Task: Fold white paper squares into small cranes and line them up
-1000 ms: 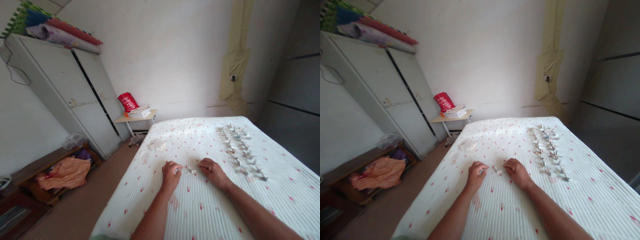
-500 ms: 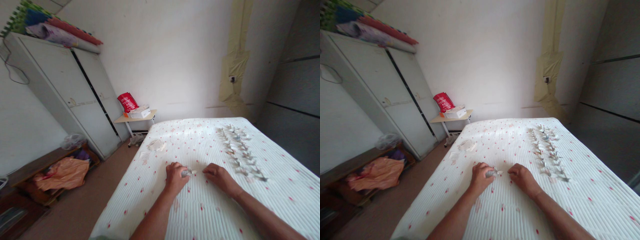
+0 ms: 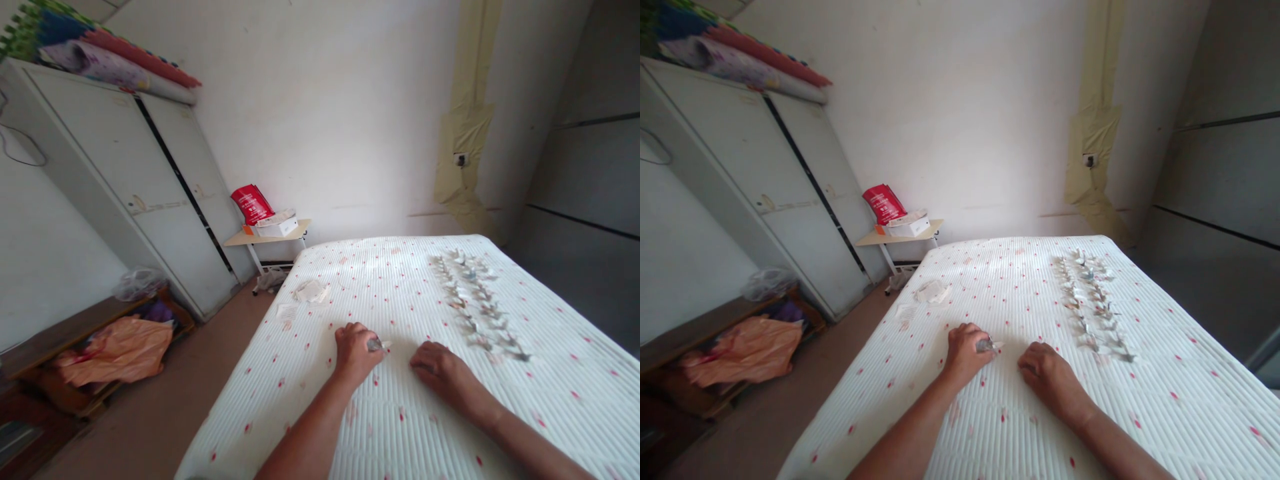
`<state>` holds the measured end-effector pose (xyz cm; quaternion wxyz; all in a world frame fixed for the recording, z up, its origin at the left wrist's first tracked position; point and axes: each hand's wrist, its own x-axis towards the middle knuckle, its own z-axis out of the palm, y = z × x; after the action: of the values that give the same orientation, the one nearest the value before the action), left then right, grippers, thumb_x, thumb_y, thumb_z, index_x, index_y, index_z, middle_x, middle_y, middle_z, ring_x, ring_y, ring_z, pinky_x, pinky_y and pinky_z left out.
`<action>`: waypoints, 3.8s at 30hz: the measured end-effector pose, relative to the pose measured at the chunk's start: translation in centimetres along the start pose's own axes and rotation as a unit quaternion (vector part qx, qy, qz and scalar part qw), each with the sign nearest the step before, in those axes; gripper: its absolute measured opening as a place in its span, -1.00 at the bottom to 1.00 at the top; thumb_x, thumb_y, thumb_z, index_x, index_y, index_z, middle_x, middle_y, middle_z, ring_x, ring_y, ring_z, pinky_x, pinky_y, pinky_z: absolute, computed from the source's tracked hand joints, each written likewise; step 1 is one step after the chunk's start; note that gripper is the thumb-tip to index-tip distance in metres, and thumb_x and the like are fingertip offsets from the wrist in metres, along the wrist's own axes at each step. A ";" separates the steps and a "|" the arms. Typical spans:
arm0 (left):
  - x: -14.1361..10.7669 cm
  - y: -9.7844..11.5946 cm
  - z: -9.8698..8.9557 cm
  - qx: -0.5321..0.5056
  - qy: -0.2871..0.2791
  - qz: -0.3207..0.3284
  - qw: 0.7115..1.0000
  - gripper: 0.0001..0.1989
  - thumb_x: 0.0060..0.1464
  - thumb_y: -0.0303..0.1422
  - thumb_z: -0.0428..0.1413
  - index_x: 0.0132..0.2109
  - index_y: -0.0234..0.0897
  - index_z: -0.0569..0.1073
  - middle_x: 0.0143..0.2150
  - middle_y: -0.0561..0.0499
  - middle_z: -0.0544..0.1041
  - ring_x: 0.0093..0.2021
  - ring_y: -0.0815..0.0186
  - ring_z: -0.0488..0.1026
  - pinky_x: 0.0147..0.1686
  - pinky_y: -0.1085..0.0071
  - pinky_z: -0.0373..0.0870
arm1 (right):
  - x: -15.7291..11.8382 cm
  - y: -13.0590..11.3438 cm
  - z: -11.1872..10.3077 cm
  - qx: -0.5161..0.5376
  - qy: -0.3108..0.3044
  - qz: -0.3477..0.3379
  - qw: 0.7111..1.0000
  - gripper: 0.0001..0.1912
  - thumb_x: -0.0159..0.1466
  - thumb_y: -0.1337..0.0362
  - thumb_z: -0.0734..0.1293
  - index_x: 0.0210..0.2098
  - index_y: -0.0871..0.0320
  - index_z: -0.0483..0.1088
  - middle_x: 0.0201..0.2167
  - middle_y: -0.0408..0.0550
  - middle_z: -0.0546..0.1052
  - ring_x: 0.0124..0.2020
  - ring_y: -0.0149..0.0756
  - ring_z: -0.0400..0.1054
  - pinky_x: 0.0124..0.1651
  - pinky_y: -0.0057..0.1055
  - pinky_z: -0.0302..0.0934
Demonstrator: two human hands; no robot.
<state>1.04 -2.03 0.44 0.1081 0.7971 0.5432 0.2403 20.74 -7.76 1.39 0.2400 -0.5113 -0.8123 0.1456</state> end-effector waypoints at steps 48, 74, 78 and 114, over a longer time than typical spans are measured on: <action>0.6 -0.4 0.4 -0.054 -0.018 0.035 0.998 -0.70 -0.26 -0.35 0.20 -0.25 -0.15 0.50 -0.28 0.07 0.49 -0.19 0.27 0.37 -0.13 0.33 0.18 | 1.6 -0.6 -0.2 0.034 0.088 0.082 0.992 -0.78 0.03 0.48 0.21 -0.37 0.18 0.43 -0.34 -0.02 0.45 -0.23 -0.26 0.30 -0.16 -0.37 0.18; -0.8 -2.4 -0.9 -0.104 0.008 0.025 0.994 -0.77 -0.24 -0.41 0.18 -0.31 -0.16 0.52 -0.30 0.07 0.47 -0.20 0.29 0.34 -0.09 0.32 0.18 | 4.4 -2.3 2.9 -0.163 0.122 0.097 0.974 -0.84 0.09 0.19 0.29 -0.52 0.16 0.34 -0.49 -0.08 0.45 -0.37 -0.28 0.29 -0.27 -0.36 -0.06; -0.8 -2.4 -0.9 -0.104 0.003 0.025 0.994 -0.78 -0.24 -0.40 0.18 -0.31 -0.16 0.52 -0.31 0.05 0.47 -0.20 0.28 0.34 -0.10 0.32 0.19 | 4.5 -2.2 3.1 -0.174 0.126 0.097 0.972 -0.82 0.09 0.19 0.28 -0.54 0.16 0.33 -0.51 -0.08 0.45 -0.39 -0.29 0.29 -0.30 -0.37 -0.07; -0.9 -1.1 -0.3 -0.020 0.006 0.109 0.994 -0.93 -0.12 -0.31 0.17 -0.39 -0.10 0.53 -0.37 0.04 0.40 -0.23 0.29 0.28 -0.16 0.28 0.08 | 4.8 -2.9 3.5 -0.196 0.030 0.203 0.959 -0.88 0.12 0.31 0.22 -0.47 0.18 0.37 -0.42 -0.03 0.47 -0.33 -0.26 0.33 -0.31 -0.37 -0.03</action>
<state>-0.30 -2.49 0.00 0.0934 0.8479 0.4487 0.2663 14.84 -4.65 0.99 0.1244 -0.7064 -0.6967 0.0140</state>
